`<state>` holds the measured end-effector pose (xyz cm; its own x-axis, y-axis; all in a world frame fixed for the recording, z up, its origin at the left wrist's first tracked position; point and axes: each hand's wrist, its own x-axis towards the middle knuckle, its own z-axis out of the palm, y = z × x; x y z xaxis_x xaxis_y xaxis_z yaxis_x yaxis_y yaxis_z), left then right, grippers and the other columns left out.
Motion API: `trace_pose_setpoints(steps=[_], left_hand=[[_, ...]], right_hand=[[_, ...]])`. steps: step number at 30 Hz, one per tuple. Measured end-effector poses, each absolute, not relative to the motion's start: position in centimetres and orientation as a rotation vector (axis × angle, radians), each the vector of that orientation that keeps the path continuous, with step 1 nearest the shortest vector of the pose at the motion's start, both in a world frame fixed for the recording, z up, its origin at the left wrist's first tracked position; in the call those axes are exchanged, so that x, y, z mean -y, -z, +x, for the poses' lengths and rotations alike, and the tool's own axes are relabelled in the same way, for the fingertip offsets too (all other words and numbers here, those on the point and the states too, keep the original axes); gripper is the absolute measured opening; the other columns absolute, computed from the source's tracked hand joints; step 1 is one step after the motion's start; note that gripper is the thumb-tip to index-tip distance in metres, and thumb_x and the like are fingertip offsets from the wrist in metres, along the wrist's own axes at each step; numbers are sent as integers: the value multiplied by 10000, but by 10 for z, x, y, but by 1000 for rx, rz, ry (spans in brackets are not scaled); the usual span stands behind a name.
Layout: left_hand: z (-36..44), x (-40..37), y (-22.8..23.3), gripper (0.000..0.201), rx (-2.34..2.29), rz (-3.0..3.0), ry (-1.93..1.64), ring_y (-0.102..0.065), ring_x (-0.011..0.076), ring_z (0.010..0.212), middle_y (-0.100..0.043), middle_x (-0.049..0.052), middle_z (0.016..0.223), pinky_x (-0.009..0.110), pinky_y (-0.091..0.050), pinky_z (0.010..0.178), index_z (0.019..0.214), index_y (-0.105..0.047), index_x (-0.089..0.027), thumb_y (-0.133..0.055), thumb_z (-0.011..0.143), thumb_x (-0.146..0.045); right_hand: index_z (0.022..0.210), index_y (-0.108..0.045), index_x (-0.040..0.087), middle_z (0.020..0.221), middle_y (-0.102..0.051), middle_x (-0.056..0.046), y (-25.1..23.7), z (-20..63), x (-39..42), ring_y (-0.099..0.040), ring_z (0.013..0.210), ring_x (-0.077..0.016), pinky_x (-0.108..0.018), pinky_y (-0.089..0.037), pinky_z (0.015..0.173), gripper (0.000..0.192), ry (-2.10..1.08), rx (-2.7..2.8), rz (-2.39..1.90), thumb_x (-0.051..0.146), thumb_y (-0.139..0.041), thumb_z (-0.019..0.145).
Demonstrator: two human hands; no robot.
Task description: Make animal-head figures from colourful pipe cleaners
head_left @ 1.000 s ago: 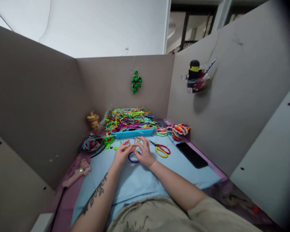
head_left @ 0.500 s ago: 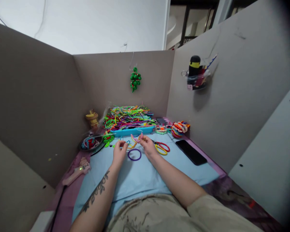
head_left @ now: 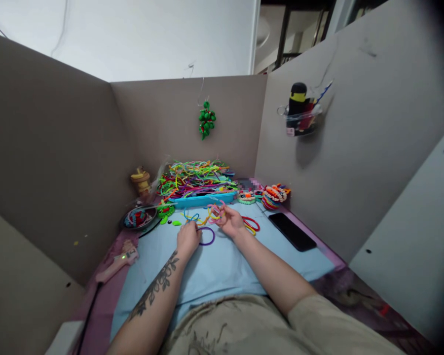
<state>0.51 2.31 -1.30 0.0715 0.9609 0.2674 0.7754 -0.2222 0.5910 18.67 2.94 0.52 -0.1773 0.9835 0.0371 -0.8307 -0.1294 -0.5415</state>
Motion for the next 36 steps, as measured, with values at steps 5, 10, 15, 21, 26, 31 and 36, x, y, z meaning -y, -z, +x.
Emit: trace_pose_setpoints(steps=[5, 10, 15, 21, 26, 31, 36], left_hand=[[2, -23, 10, 90, -1719, 2012, -905, -541, 254, 807, -583, 76, 760, 334, -363, 743, 790, -582, -209, -570, 710, -249], [-9, -25, -1, 171, -1621, 1992, -1174, -535, 222, 810, -560, 84, 798, 315, -375, 769, 768, -636, -194, -472, 783, -240], [-21, -25, -14, 189, -1557, 1908, -1507, -526, 228, 827, -586, 79, 785, 314, -380, 790, 774, -641, -197, -474, 782, -285], [-12, -18, -16, 179, -1356, 1802, -1516, -547, 195, 773, -618, 47, 768, 282, -413, 705, 733, -627, -181, -526, 732, -328], [3, -11, -16, 192, -1027, 1647, -1295, -552, 151, 691, -597, 18, 718, 261, -448, 652, 749, -602, -149, -534, 734, -328], [6, -7, -17, 188, -892, 1542, -1250, -561, 140, 687, -605, 12, 756, 255, -472, 629, 785, -608, -148, -551, 732, -319], [5, -10, -14, 235, -911, 1519, -1300, -577, 147, 724, -633, 29, 778, 260, -475, 671, 817, -628, -137, -590, 718, -347]], right_hand=[[859, -592, 210, 1042, -623, -42, -6, 186, -29, -585, 884, -186, -247, -462, 515, 194, -1545, 713, -497, 216, -601, 666], [639, -573, 189, 1104, -598, -43, -11, 186, -23, -557, 918, -195, -235, -444, 540, 61, -1434, 881, -502, 199, -624, 608], [613, -556, 190, 608, -579, -15, -15, 181, -11, -547, 655, -164, -306, -435, 665, 119, -1466, 1055, -420, 278, -635, 622], [651, -582, 185, 683, -561, -9, -9, 162, -4, -506, 671, -148, -276, -398, 669, 131, -1216, 1421, -682, 303, -641, 655], [677, -594, 197, 773, -557, -13, -6, 152, 1, -504, 812, -163, -301, -376, 792, 83, -736, 1618, -829, 254, -583, 736], [713, -603, 205, 792, -559, -20, -7, 153, 4, -493, 848, -171, -323, -365, 816, 71, -507, 1696, -888, 200, -553, 764], [715, -601, 204, 809, -544, -19, -6, 153, 5, -486, 861, -170, -332, -361, 832, 73, -402, 1739, -900, 179, -553, 764]])
